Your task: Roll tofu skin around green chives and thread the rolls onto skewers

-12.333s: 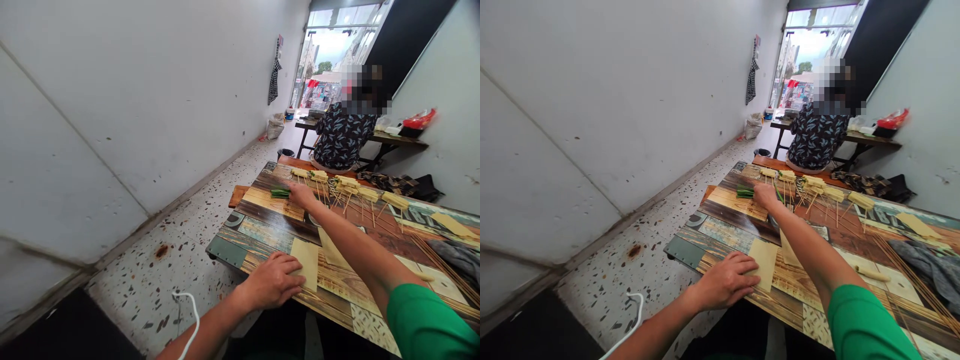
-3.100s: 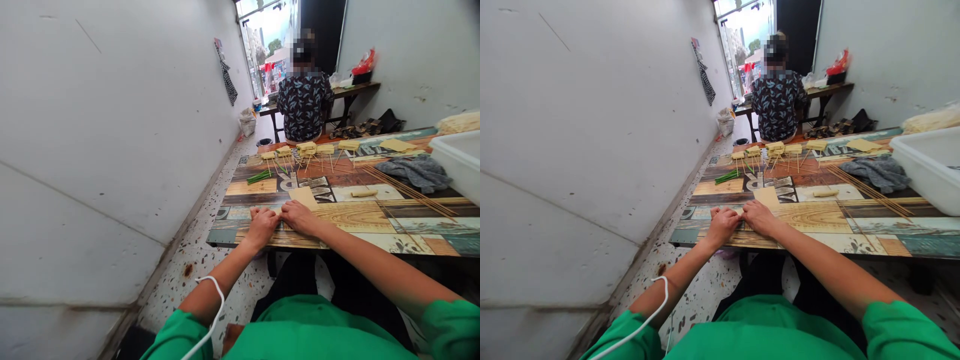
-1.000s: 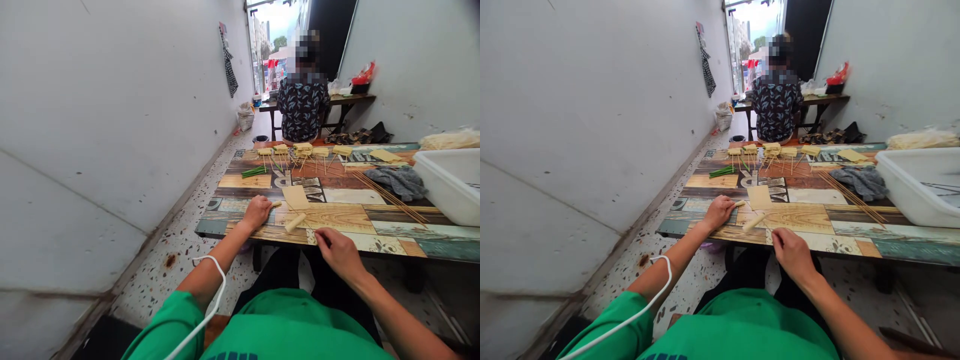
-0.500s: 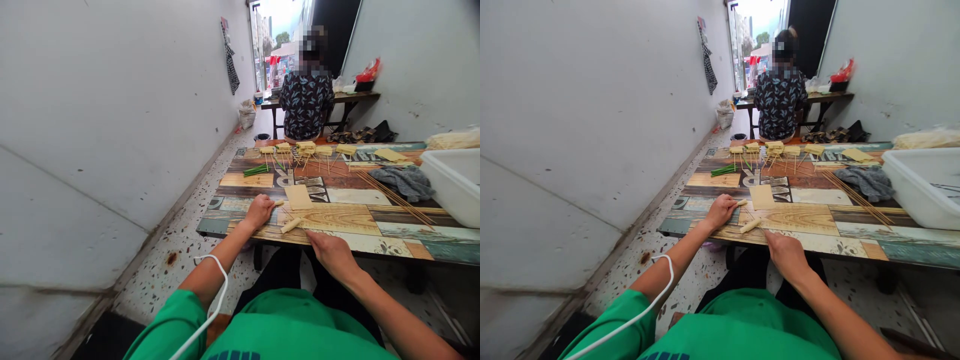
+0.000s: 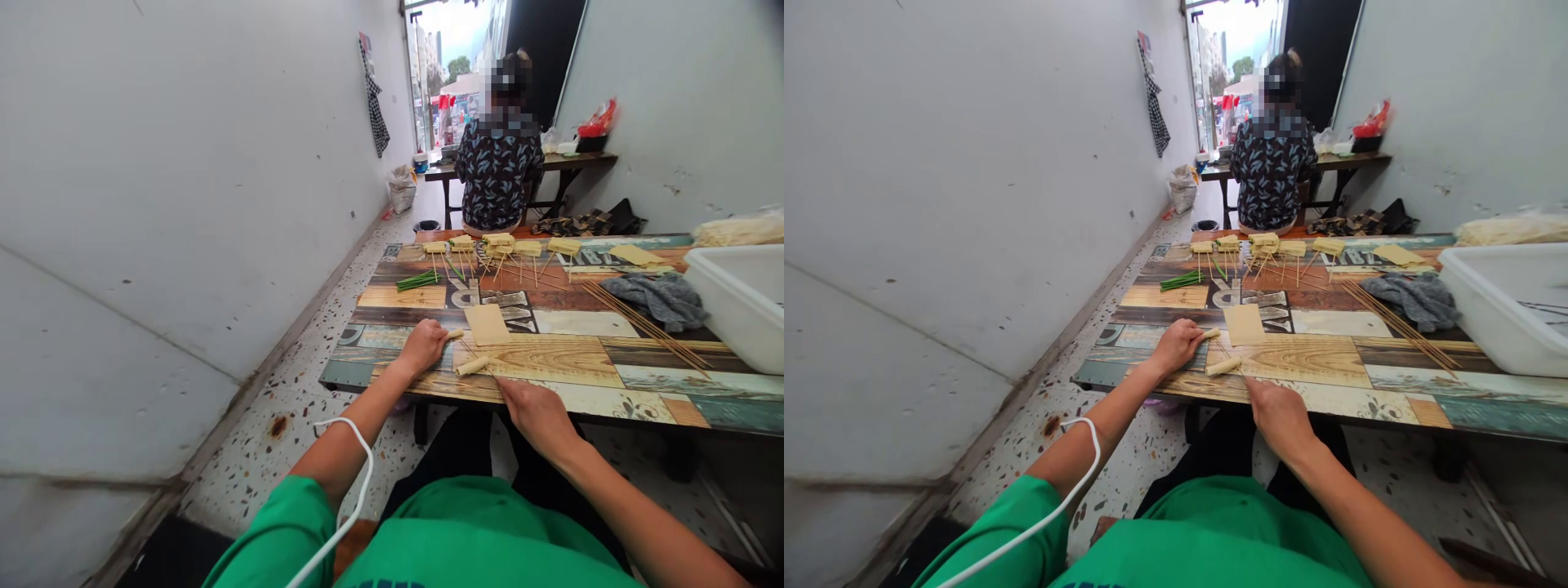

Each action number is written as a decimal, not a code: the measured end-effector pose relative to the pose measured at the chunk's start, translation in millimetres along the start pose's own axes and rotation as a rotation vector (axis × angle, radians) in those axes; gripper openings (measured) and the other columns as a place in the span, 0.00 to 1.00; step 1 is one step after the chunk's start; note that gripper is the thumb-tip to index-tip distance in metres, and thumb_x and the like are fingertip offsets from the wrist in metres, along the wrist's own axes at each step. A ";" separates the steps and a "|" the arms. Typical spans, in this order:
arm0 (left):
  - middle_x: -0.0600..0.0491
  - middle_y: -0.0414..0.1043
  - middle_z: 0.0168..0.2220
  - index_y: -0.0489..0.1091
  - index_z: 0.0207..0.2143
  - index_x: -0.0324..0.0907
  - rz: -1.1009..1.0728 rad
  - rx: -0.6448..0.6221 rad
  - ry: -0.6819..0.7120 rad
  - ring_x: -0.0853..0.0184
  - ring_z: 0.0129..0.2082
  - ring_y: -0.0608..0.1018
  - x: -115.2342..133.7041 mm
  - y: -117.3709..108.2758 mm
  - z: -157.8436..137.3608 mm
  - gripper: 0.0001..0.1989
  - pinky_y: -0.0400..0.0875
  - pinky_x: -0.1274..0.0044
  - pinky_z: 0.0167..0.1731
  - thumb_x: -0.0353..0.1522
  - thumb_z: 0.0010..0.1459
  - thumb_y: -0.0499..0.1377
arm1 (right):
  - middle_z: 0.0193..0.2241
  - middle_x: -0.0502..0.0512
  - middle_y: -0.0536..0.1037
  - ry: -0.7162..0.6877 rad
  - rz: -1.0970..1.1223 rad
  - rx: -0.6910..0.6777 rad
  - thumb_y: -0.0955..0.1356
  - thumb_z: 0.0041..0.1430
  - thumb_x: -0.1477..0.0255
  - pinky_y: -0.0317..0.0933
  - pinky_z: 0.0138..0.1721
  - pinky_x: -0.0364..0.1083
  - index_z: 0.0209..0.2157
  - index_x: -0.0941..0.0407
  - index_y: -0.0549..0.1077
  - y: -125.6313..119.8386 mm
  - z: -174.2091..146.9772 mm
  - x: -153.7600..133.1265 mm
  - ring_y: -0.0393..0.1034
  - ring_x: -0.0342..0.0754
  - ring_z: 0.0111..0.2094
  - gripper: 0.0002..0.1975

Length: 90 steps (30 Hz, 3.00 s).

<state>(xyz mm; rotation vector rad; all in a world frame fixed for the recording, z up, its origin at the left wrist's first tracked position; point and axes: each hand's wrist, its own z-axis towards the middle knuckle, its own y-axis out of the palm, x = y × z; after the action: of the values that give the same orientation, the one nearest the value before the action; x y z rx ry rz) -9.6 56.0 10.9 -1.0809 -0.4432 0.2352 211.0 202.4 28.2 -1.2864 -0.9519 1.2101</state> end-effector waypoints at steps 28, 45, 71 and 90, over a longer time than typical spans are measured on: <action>0.49 0.71 0.28 0.73 0.23 0.40 -0.019 -0.051 0.046 0.66 0.32 0.72 -4.7 -1.6 4.1 0.18 0.64 0.75 0.35 0.29 0.65 0.52 | 0.37 0.57 0.82 -0.001 -0.061 -0.066 0.58 0.66 0.75 0.56 0.30 0.43 0.47 0.55 0.74 -9.3 25.9 -13.1 0.76 0.50 0.36 0.16; 0.49 0.73 0.30 0.75 0.28 0.39 -0.003 -0.083 -0.026 0.64 0.35 0.74 14.3 -17.5 -3.3 0.14 0.66 0.75 0.37 0.37 0.62 0.57 | 0.36 0.63 0.80 0.013 -0.155 -0.132 0.57 0.64 0.77 0.57 0.31 0.44 0.43 0.58 0.74 -12.9 70.1 -29.8 0.76 0.54 0.39 0.16; 0.42 0.73 0.36 0.74 0.34 0.33 0.204 -0.331 0.203 0.61 0.35 0.76 64.8 11.2 40.3 0.09 0.70 0.71 0.34 0.24 0.61 0.53 | 0.34 0.66 0.78 0.397 -0.436 0.157 0.60 0.64 0.68 0.62 0.32 0.50 0.39 0.61 0.77 -45.8 7.3 147.3 0.73 0.57 0.36 0.16; 0.45 0.72 0.46 0.69 0.44 0.40 0.126 -0.025 0.295 0.59 0.48 0.72 25.4 -35.0 -51.4 0.13 0.67 0.67 0.48 0.38 0.67 0.50 | 0.44 0.61 0.79 -0.561 0.167 0.283 0.59 0.68 0.68 0.63 0.49 0.50 0.42 0.58 0.76 8.3 93.4 6.6 0.71 0.50 0.45 0.16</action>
<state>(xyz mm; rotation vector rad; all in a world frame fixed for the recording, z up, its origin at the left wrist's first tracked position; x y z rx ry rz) 35.5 9.2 27.6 -1.1482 -0.1144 0.1780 119.6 224.3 28.1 -0.8231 -1.0264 1.8211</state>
